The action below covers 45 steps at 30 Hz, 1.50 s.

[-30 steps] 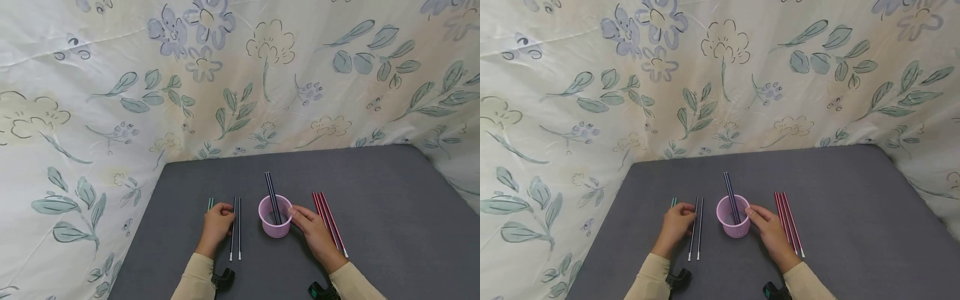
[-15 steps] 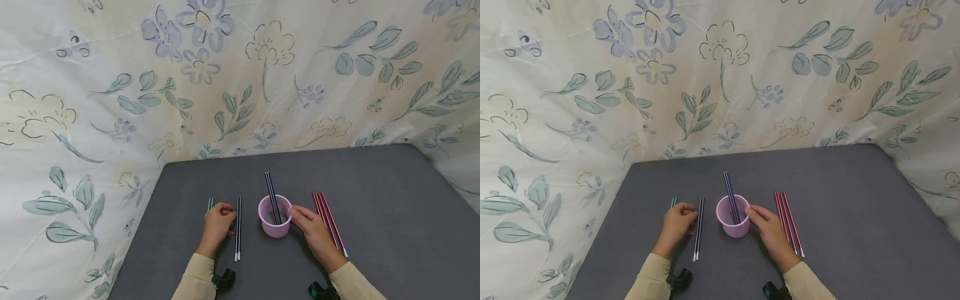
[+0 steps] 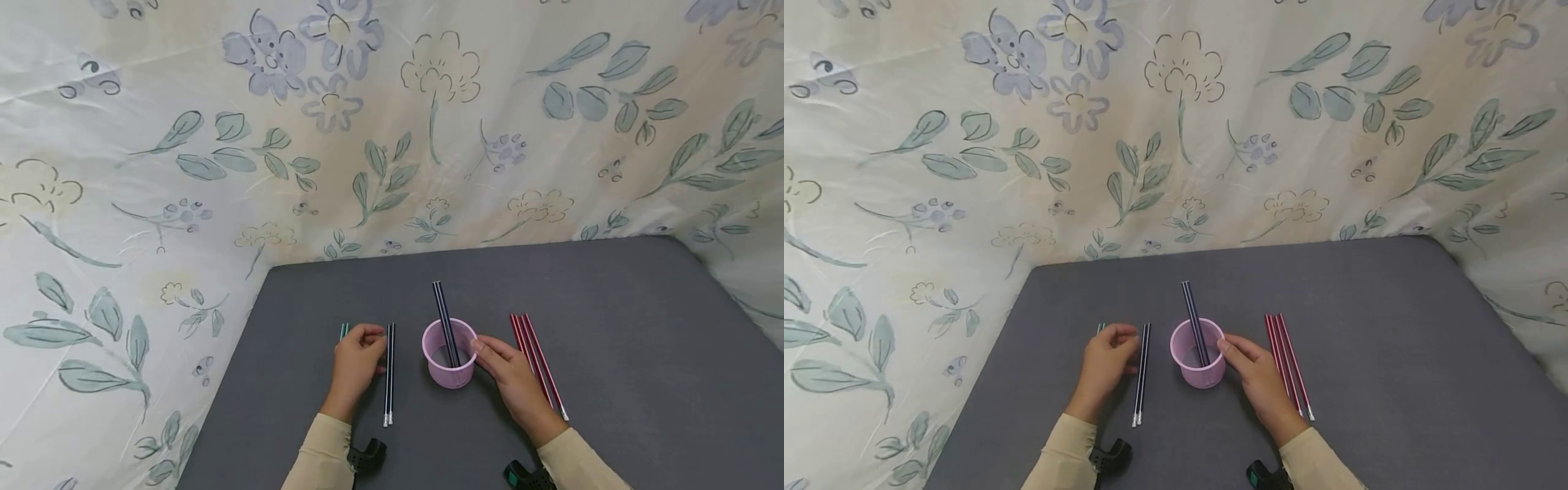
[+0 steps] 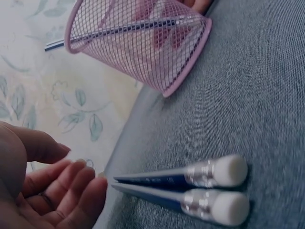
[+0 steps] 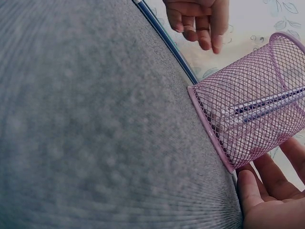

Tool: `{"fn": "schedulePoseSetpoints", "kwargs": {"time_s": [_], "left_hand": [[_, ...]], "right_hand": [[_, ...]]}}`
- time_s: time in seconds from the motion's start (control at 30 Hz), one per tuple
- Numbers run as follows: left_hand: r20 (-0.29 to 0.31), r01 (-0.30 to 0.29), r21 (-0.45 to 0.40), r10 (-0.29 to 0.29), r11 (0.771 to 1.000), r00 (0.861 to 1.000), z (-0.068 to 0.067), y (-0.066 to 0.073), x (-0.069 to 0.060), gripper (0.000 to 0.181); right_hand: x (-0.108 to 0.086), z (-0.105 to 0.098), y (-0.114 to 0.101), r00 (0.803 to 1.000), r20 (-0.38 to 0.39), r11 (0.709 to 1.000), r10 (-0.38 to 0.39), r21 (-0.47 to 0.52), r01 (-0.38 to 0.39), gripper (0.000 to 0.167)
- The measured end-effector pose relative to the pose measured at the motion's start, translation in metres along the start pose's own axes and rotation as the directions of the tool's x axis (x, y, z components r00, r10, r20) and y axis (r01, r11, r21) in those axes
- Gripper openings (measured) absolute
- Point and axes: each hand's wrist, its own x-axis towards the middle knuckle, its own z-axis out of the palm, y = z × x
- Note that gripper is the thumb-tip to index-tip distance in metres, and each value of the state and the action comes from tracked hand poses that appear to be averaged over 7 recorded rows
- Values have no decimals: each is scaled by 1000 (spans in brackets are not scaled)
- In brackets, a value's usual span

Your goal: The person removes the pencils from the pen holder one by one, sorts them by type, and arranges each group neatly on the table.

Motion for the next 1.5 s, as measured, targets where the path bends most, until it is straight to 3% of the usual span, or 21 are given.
{"fn": "schedulePoseSetpoints", "kwargs": {"time_s": [0.27,0.47,0.77,1.1,1.5], "left_hand": [[31,-94,-105,97,990,995,0,6,-6,15],[66,-145,-209,162,967,985,3,13,-9,18],[123,-144,-317,191,938,974,11,23,-7,25],[133,-154,-319,205,935,970,27,24,-8,24],[154,-211,-309,268,927,951,47,31,-5,28]], "right_hand": [[-7,4,5,1000,0,1000,-22,-1,22,38],[-13,8,8,999,-4,999,-33,-1,33,38],[-13,11,8,999,-4,999,-34,25,34,37],[-12,11,10,999,4,999,-36,23,36,38],[-12,10,18,998,6,997,-69,17,69,37]]}}
